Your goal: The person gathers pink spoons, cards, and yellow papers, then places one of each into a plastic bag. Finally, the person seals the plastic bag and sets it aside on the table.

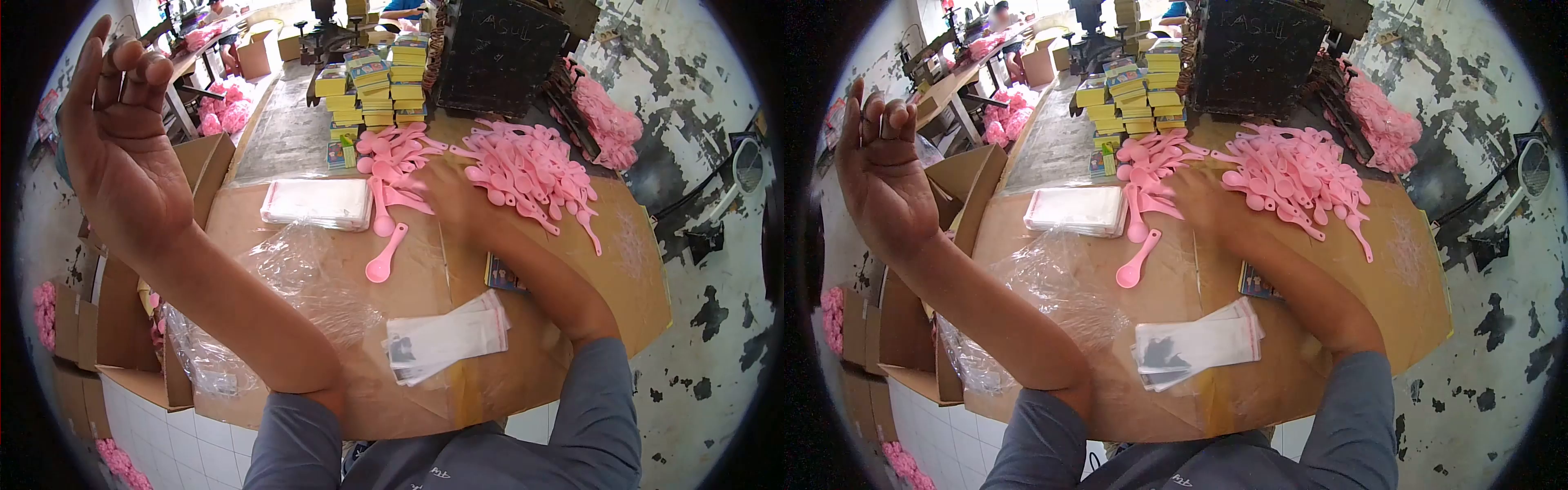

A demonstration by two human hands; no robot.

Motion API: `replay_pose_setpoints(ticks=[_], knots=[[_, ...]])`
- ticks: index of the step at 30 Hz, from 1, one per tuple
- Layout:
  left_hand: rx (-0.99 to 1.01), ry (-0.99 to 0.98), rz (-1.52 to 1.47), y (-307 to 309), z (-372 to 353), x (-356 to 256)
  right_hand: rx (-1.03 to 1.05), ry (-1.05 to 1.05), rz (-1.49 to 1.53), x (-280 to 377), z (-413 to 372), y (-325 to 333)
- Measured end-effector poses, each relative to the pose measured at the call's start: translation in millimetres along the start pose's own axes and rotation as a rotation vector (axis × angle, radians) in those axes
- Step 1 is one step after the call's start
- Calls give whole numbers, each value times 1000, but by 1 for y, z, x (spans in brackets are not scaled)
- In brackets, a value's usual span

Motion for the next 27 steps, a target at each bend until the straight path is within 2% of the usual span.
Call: replay_pose_setpoints(ticks=[3,5,7,9,10,13,15,17,20,23,27], knots=[[28,5,-12,-2,1,3,-118,-351,502,-41,-2,19],[29,22,23,-7,0,1,-84,-677,622,-57,-3,57],[108,57,-1,9,8,9,-211,-679,462,-95,-16,75],[151,74,-9,12,10,12,-210,-611,24,-142,-44,75],[154,73,-3,10,9,11,-208,-571,-194,-143,-44,78],[82,34,18,-10,1,4,-235,-479,-410,-106,-31,71],[70,5,43,-17,-2,2,-82,-372,-28,-80,-19,46],[123,-11,74,-18,-4,3,163,-285,201,-53,-11,17],[125,5,155,-10,0,10,164,-367,89,-62,-17,-17],[136,9,190,-8,1,13,54,-589,211,-41,-4,1],[161,-20,211,-15,0,12,245,-476,225,-24,-7,-16]])
Point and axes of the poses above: each hand's wrist, its own z-axis towards the middle knuckle, its own y-axis out of the back of the hand, x = y × z, the point moved 5 cm from there along z, towards the middle knuckle, and after that the axes turned 6 degrees about z, right-handed, at the moved point
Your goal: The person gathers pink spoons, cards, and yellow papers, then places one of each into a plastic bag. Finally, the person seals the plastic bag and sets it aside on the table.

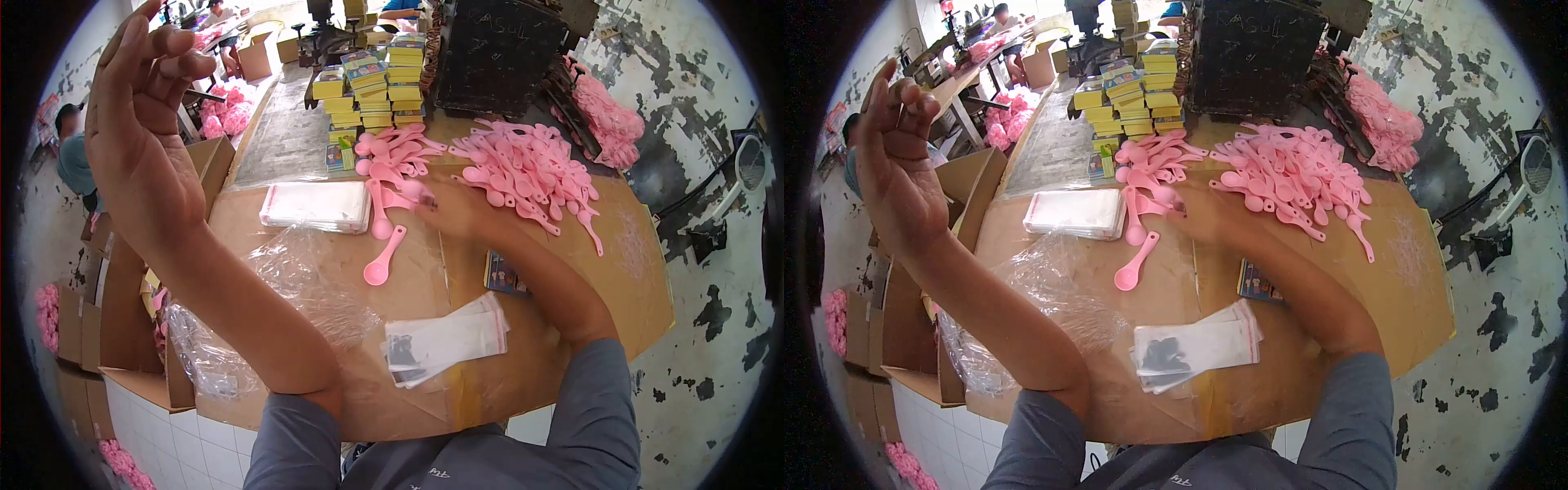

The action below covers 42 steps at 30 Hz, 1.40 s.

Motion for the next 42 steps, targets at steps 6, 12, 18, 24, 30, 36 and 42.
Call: replay_pose_setpoints(ticks=[6,12,18,24,30,36,42], knots=[[55,43,54,1,1,10,169,-47,86,5,-17,38],[220,74,2,-19,-8,-27,-104,-201,-464,-49,-32,108],[141,156,233,-19,-8,0,-186,288,-66,-7,-2,47],[344,395,392,-28,-17,51,-7,134,-2,23,21,-5],[426,512,531,-23,-27,103,1,92,-7,6,22,-6],[464,511,523,-31,-29,101,34,108,208,-5,6,24],[458,510,504,-30,-29,102,-119,42,363,-23,-14,49]])
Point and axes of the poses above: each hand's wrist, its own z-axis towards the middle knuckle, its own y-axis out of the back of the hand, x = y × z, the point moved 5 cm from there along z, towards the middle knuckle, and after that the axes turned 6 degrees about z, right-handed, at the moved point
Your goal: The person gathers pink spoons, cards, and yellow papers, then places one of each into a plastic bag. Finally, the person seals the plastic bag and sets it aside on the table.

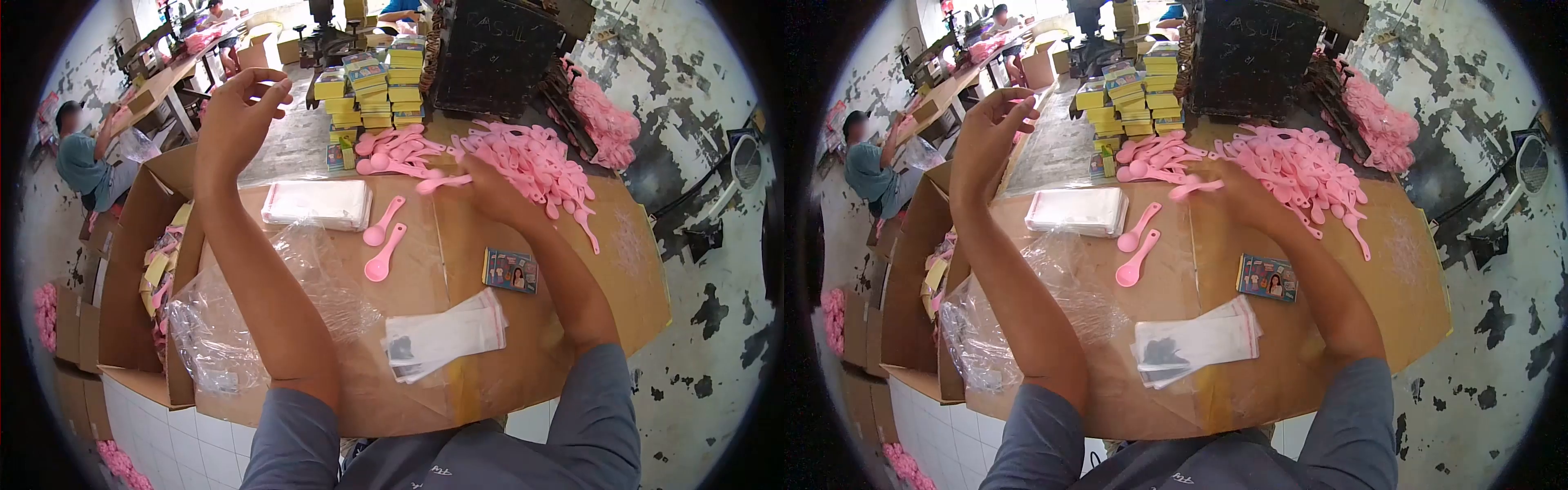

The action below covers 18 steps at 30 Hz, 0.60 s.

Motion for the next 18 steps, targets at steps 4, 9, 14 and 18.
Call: replay_pose_setpoints(ticks=[4,9,14,18], knots=[[11,43,25,4,-4,0,-114,-134,-803,-16,-22,53],[23,4,35,0,0,-7,-47,362,-678,26,-16,9],[25,-17,34,-2,-2,-9,233,304,-214,71,-18,-88],[36,-17,10,0,-1,-2,417,216,-142,56,-15,-81]])
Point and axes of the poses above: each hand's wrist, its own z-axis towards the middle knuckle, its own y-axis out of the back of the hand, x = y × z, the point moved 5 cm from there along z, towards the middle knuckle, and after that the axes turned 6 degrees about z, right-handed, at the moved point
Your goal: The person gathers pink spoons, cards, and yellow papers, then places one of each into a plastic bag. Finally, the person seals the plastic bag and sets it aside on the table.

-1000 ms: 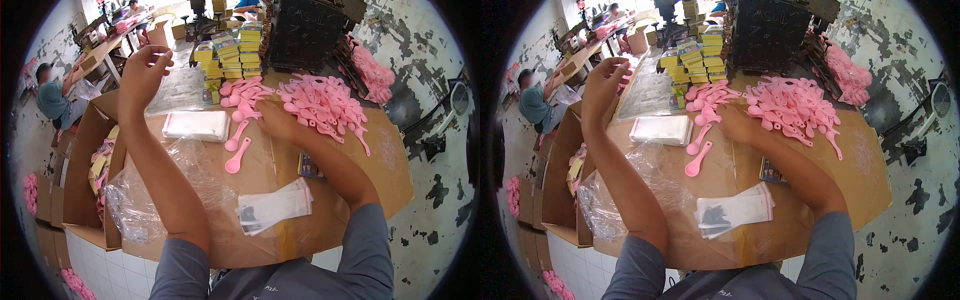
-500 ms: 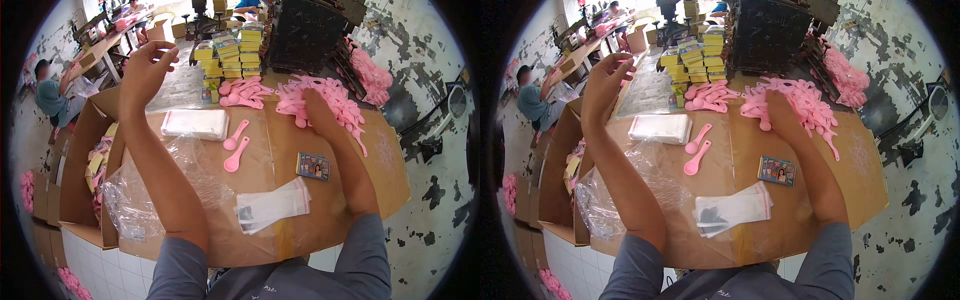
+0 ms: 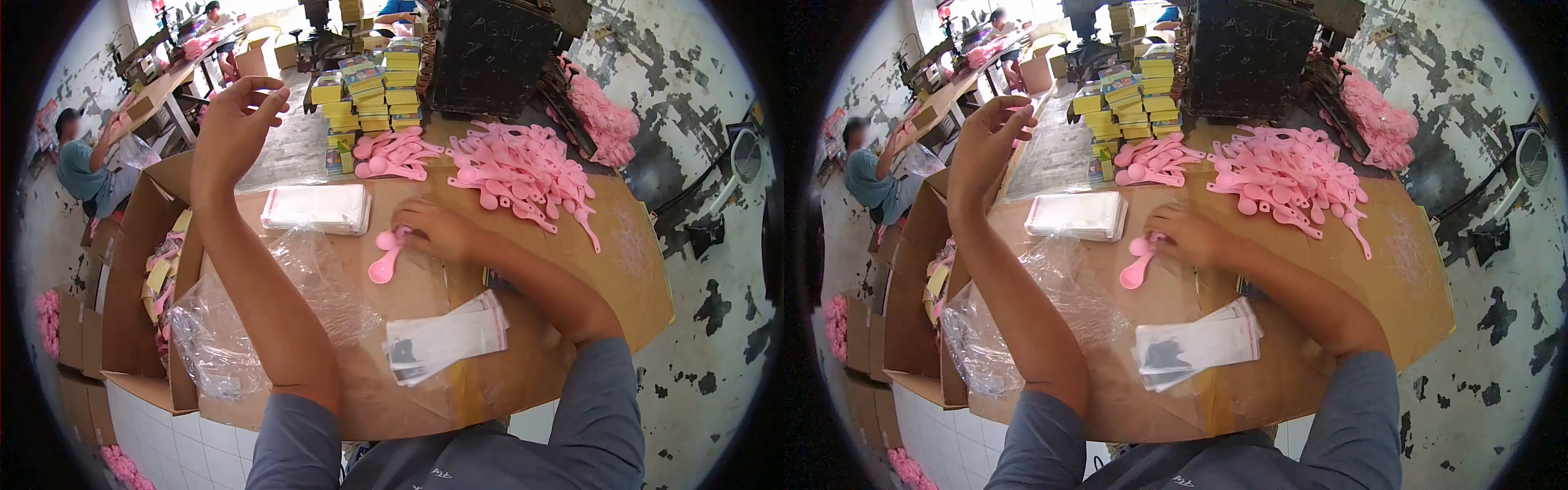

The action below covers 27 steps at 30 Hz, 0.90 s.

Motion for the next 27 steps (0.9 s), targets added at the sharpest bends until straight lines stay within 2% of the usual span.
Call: replay_pose_setpoints(ticks=[6,9,12,14,16,19,21,24,27], knots=[[-13,-21,-22,-1,4,8,-97,-30,-242,-74,-46,52],[-9,-9,-22,-2,2,5,259,-471,-540,-66,-49,83],[-13,-13,-1,-2,2,4,-30,-69,-567,-47,-38,88],[17,32,-6,-2,-1,-6,-39,195,-253,-33,-13,61],[35,50,-16,-2,-2,-8,17,239,136,6,-4,22],[41,39,-29,-2,-1,-4,187,229,184,-1,-2,0],[37,36,-30,-2,-1,-2,203,74,-78,-26,-9,21],[32,26,-44,-1,-2,0,33,88,-314,-78,-38,76],[37,33,-29,-2,-1,-3,347,-659,-507,-85,-44,102]])
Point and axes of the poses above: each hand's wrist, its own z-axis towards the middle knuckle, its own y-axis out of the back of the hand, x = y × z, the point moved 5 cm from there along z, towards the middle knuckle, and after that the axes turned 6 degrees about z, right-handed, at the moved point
